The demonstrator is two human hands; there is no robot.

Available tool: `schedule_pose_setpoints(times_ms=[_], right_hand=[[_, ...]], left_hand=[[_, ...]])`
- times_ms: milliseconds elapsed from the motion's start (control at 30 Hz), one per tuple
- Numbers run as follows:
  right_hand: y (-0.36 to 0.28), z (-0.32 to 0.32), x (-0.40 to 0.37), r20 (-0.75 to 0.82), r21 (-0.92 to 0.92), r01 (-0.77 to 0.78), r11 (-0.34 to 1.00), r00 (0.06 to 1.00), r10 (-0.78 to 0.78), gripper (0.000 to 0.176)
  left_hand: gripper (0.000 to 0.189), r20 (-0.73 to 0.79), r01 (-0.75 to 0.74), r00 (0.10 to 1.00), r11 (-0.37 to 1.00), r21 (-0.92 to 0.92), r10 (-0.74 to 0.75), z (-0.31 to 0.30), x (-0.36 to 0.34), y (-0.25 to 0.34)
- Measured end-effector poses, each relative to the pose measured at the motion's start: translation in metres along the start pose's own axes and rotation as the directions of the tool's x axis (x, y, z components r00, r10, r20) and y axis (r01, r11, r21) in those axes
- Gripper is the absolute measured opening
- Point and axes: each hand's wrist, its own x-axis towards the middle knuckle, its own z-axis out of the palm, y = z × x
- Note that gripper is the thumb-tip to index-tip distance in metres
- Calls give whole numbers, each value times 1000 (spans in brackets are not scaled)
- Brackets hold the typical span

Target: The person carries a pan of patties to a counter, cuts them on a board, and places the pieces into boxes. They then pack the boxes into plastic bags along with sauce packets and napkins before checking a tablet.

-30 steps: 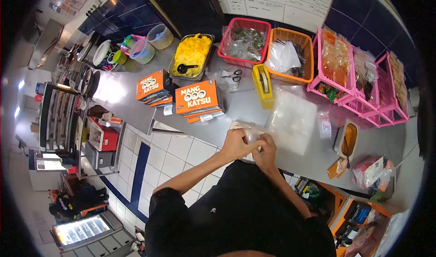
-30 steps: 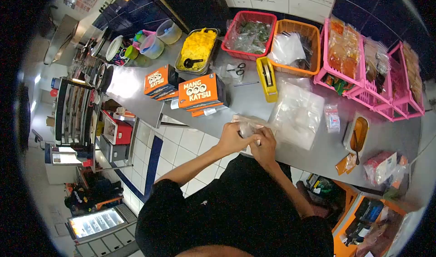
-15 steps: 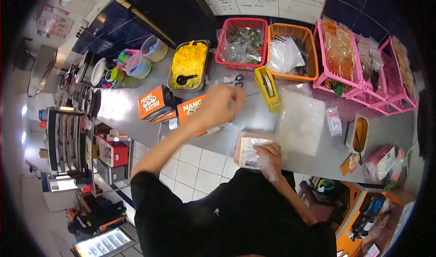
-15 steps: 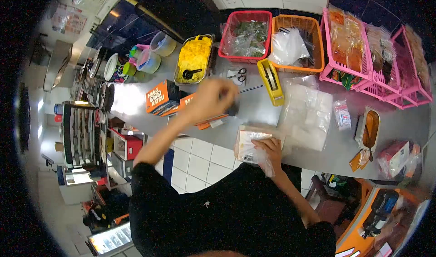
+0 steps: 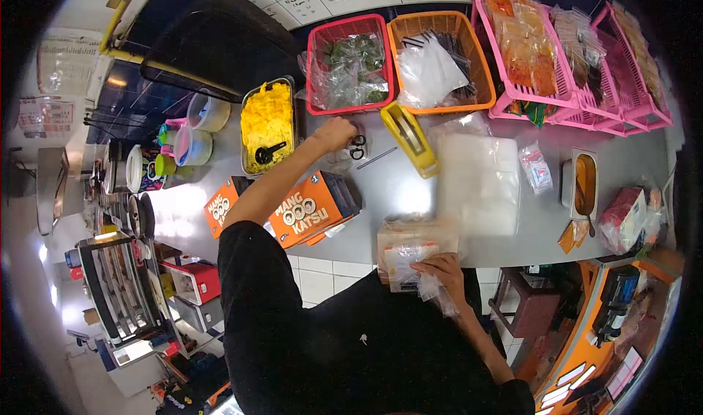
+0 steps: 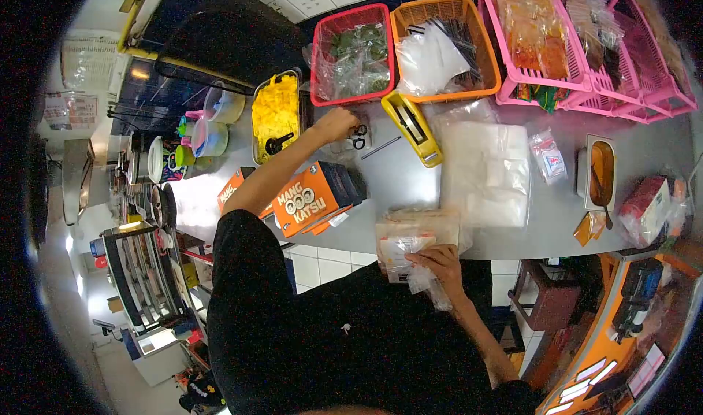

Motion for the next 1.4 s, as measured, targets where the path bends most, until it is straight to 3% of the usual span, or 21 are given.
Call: schedule_pose_setpoints(times_ms=[167,300,367,433,500,533,600,633,700,767,800,833,900,933,1033,1067,1200,1267,1333,1367,1400], right_hand=[[0,-5,1,86,4,59,998,995,-59,42],[6,-5,2,164,7,125,992,979,-124,41],[-3,-10,10,173,75,109,991,977,-120,41],[-2,-6,10,137,77,133,988,980,-143,39],[-2,1,7,96,81,154,985,982,-162,38],[-4,4,4,59,60,124,990,990,-127,38],[-5,7,-3,-3,48,86,995,996,-86,38],[-2,6,-3,-6,40,70,997,998,-70,38],[7,6,-5,-181,210,394,895,915,-361,35],[11,9,-14,-126,298,200,933,977,-169,37],[2,5,-12,-71,305,81,949,996,-63,36],[6,8,-15,-72,309,92,947,995,-74,36],[18,22,-28,-143,477,-42,878,982,124,34],[19,22,-28,-185,364,4,931,980,68,31],[4,13,-28,-130,329,-75,941,984,124,30],[8,17,-27,-159,220,-26,975,985,62,24],[0,15,-26,-121,346,-22,938,990,68,9],[1,14,-17,-129,255,21,967,992,13,10],[-3,14,-18,-126,161,60,985,991,-40,10],[-7,16,-17,-166,148,83,986,985,-58,11],[-11,18,-15,-209,134,107,985,975,-78,11]], left_hand=[[11,-124,-86,989,994,-68,77,0,-10,-8],[10,-190,-54,981,996,-71,39,-47,-40,12],[17,-332,-122,941,984,-131,72,-50,-46,7],[20,-323,-76,945,992,-96,41,-58,-51,10],[22,-320,112,938,990,-89,-135,-73,-62,17],[22,-323,113,937,990,-87,-136,-84,-72,26],[22,-629,55,766,989,-141,-132,-110,-84,52],[22,-626,39,770,988,-149,-124,-130,-92,83],[16,-543,-43,702,734,-678,-460,-159,-121,175],[12,-319,-102,689,349,-932,-650,-145,-148,257],[12,-232,-111,680,215,-970,-695,-122,-158,292],[11,-144,-124,670,81,-989,-728,-90,-162,319],[11,-52,-162,598,-58,-985,-800,-40,-163,362],[11,-46,-163,588,-63,-985,-808,-34,-161,373],[11,-23,-236,460,-97,-967,-887,-21,-163,400],[11,-25,-232,458,-92,-968,-889,-20,-160,401],[11,-97,-271,438,-29,-962,-894,-13,-159,403],[9,-118,-313,431,-25,-950,-894,-13,-158,402],[3,-177,-174,418,113,-978,-891,-9,-160,401],[3,-186,-186,422,116,-976,-887,-8,-161,401],[3,-293,-192,411,232,-954,-863,-10,-163,399]])
